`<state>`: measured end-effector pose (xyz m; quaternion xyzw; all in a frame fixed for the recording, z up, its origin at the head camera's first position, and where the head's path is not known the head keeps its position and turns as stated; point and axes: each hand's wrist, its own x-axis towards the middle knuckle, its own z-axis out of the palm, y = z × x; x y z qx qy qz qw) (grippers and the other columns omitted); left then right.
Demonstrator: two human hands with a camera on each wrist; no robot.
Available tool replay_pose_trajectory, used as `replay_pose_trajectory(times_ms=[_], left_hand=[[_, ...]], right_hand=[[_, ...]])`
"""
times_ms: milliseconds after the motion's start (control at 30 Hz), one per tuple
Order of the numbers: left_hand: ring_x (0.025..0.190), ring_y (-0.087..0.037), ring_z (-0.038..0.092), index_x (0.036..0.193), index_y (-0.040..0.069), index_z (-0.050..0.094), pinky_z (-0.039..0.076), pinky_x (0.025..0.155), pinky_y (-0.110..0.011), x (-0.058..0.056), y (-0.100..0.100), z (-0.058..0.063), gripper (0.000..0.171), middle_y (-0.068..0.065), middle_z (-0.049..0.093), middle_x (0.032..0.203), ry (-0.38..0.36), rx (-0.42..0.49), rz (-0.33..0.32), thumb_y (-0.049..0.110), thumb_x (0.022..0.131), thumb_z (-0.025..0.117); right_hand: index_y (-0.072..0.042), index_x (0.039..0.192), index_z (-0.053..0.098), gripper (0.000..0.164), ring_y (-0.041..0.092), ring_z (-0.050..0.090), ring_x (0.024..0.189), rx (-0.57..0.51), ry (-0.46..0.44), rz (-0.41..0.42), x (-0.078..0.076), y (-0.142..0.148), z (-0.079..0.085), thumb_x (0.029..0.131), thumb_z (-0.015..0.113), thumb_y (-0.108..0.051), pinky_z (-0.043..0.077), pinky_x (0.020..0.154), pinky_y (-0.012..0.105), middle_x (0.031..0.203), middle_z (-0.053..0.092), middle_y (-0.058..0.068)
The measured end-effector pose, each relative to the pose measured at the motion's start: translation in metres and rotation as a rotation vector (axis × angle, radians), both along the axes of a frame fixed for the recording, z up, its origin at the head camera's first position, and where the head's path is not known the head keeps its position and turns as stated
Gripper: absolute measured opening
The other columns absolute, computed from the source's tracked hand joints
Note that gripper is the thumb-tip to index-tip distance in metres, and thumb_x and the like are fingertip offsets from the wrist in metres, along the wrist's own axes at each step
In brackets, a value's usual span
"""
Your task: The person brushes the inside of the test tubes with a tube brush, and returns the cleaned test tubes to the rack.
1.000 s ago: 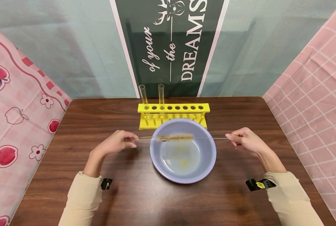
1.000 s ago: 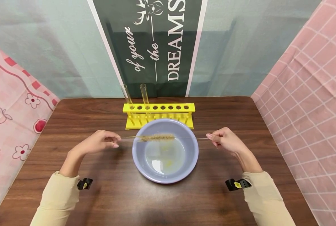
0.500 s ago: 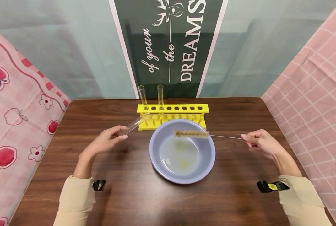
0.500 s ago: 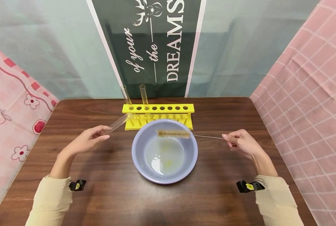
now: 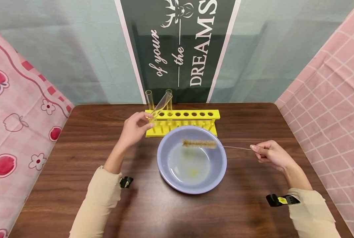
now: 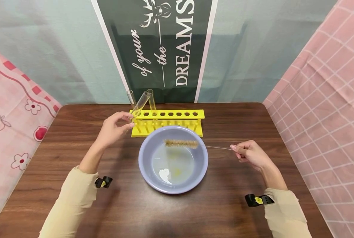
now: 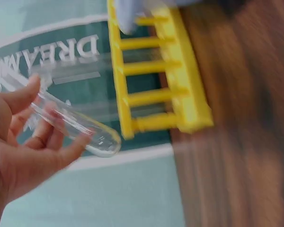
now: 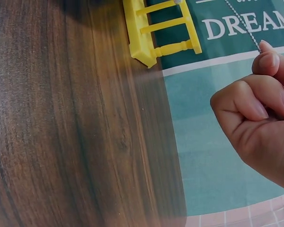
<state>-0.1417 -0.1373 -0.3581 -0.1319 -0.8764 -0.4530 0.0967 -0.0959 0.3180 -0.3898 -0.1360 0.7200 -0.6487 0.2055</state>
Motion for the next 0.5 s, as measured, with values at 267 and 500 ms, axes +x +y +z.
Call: replay_pose_trajectory(times_ms=[267, 500], left_hand=[[0.089, -0.024, 0.059, 0.096, 0.004, 0.065, 0.046, 0.081, -0.038, -0.017, 0.046, 0.031, 0.020, -0.009, 0.066, 0.090, -0.060, 0.007, 0.032, 0.006, 0.078, 0.071], [0.087, -0.021, 0.061, 0.085, 0.007, 0.063, 0.040, 0.084, -0.038, -0.037, 0.087, 0.038, 0.010, -0.005, 0.067, 0.093, -0.088, -0.037, 0.032, 0.006, 0.079, 0.070]], right_hand=[[0.004, 0.057, 0.039, 0.039, 0.020, 0.013, 0.044, 0.117, 0.017, -0.019, 0.005, -0.003, -0.006, 0.095, 0.044, -0.003, 0.012, 0.039, 0.036, 0.050, 0.028, 0.005], [0.004, 0.058, 0.040, 0.038, 0.018, 0.014, 0.043, 0.087, -0.002, -0.009, 0.008, -0.011, -0.011, 0.095, 0.044, -0.004, 0.012, 0.039, 0.035, 0.051, 0.033, 0.002]])
